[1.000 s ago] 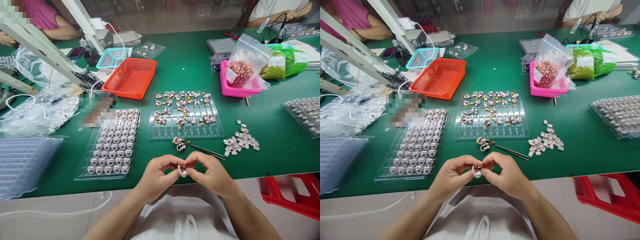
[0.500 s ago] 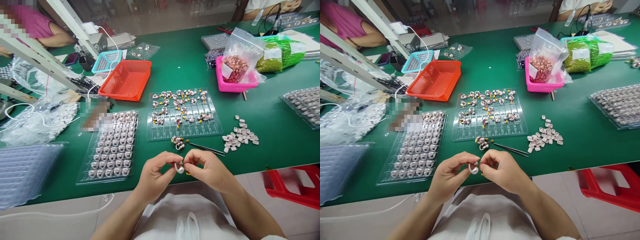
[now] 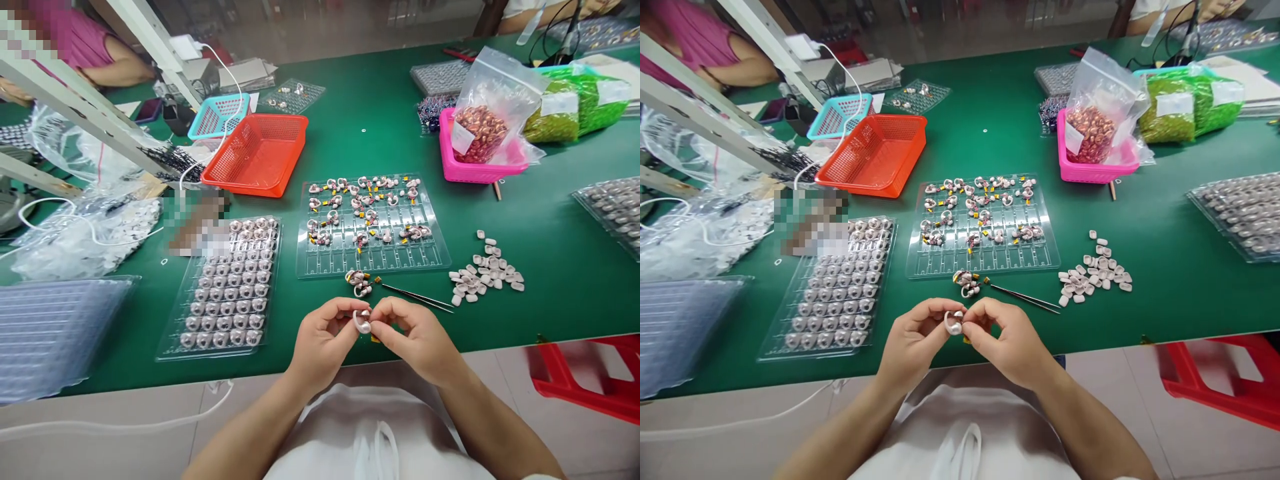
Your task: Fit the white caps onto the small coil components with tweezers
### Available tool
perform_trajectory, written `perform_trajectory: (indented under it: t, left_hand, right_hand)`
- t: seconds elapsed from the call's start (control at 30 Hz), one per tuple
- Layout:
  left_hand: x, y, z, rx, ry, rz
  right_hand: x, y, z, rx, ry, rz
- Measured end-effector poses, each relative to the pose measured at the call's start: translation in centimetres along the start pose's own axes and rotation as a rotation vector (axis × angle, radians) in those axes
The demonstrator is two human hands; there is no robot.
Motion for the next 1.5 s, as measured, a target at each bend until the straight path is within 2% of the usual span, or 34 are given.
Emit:
perform_trajectory:
  t: [0.13, 0.23, 0.43, 0.6, 0.7, 0.9, 1.13, 1.33, 1.5]
  left_hand:
    - [0.2, 0.9, 0.8, -0.214, -0.084, 0.0]
    - [0.2, 1.3, 1.0, -0.295, -0.111, 0.011]
    - [0.1, 1.0, 0.6, -0.25, -0.194, 0.079]
    - [0.3, 1.1, 0.0, -0.247, -0.209, 0.14]
    - [0.3, 1.0, 0.1, -0.238, -0.192, 0.122]
    - [0.2, 0.7, 0.5, -0.202, -0.174, 0.056]
    - [0.4, 0.4, 0.7, -0.248, -0.164, 0.032]
    - [0.4, 0.1, 0.8, -0.213, -0.113, 0.056]
    - [0.2, 0.1, 0.8, -0.175, -0.159, 0.059]
  right_hand:
    - [-0.9, 0.0, 1.8, -0.22, -0.319, -0.22]
    - [-1.2, 0.3, 1.8, -0.231, -0.386, -0.294]
    - [-1.5, 0.4, 2.1, -0.31, -0.427, -0.326]
    - [-1.8, 0.5, 3.0, -0.43, -0.507, -0.259]
    - [-1.7, 0.3, 3.1, -0.431, -0.477, -0.217]
    - [-1.5, -0.1, 2.1, -0.236, -0.34, -0.216]
    - [-1.4, 0.1, 1.8, -0.245, -0.38, -0.231]
    - [-1.4, 0.3, 1.5, -0.199, -0.334, -0.243]
    - [-1.2, 0.7, 1.6, -0.24, -0.348, -0.257]
Point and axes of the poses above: each hand's wrist, its own x-axis towards the middle knuckle, its own y-axis out of the palm, z = x × y, the point moved 6 cm from there along x, towards the middle knuckle, and after that the axes turned 6 degrees about z, right-handed, at the moved point
